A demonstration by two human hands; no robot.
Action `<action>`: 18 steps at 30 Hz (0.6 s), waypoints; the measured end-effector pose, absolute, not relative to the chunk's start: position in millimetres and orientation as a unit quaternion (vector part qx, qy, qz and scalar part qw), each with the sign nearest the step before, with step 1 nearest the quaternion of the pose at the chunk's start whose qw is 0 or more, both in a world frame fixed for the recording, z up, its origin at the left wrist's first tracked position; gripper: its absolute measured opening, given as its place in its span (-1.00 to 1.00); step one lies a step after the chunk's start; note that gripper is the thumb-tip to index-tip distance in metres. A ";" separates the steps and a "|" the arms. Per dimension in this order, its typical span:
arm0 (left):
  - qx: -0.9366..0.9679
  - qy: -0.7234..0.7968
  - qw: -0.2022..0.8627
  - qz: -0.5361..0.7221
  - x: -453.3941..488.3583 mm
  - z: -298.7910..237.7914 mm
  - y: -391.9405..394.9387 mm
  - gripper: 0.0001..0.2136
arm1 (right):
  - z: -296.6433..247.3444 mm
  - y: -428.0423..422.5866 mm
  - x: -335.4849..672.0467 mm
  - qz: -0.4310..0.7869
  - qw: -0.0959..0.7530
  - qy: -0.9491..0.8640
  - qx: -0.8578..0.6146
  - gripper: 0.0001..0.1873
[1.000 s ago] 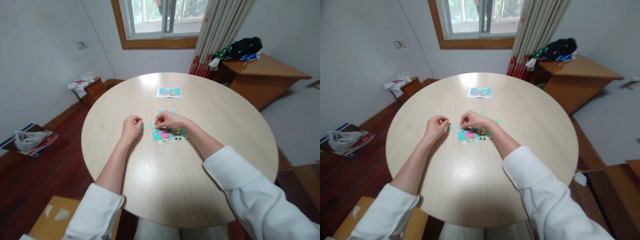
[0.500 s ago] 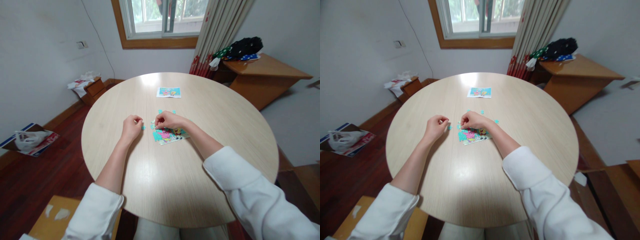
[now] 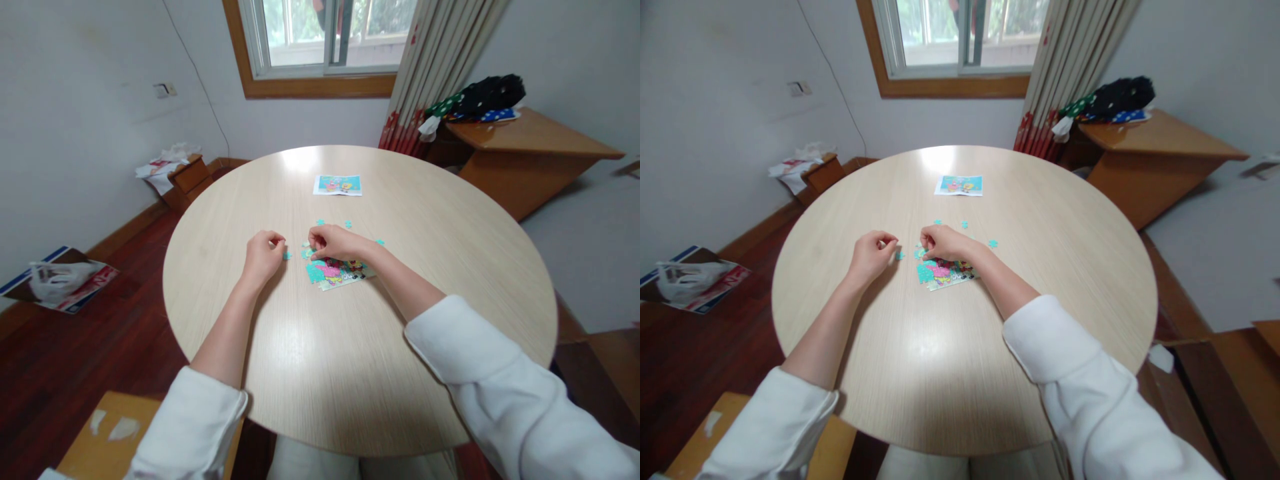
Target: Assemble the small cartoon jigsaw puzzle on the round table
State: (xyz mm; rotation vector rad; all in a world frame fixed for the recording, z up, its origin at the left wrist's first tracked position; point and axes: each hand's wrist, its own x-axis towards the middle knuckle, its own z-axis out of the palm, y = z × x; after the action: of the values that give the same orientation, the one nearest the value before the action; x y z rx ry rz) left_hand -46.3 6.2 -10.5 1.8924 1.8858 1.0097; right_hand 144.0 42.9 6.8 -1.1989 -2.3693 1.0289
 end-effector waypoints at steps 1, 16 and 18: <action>0.656 0.653 0.142 0.350 -46.5 -10.9 6.3 -0.86 | 6.7 43.0 144.0 0.355 0.143 -0.824 -0.417 -0.73; 0.658 0.668 0.147 0.314 -51.6 -18.4 8.2 -0.82 | 2.9 52.7 148.7 0.437 0.254 -0.763 -0.404 -0.73; 0.656 0.668 0.157 0.313 -53.5 -18.0 7.8 -0.82 | 2.1 57.3 150.9 0.426 0.296 -0.743 -0.423 -0.73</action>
State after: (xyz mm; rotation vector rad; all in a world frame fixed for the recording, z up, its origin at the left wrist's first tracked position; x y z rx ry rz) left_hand -53.5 7.8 -18.0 1.8781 1.9123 0.8963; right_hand 150.9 57.3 2.1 -1.1247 -1.9776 1.1322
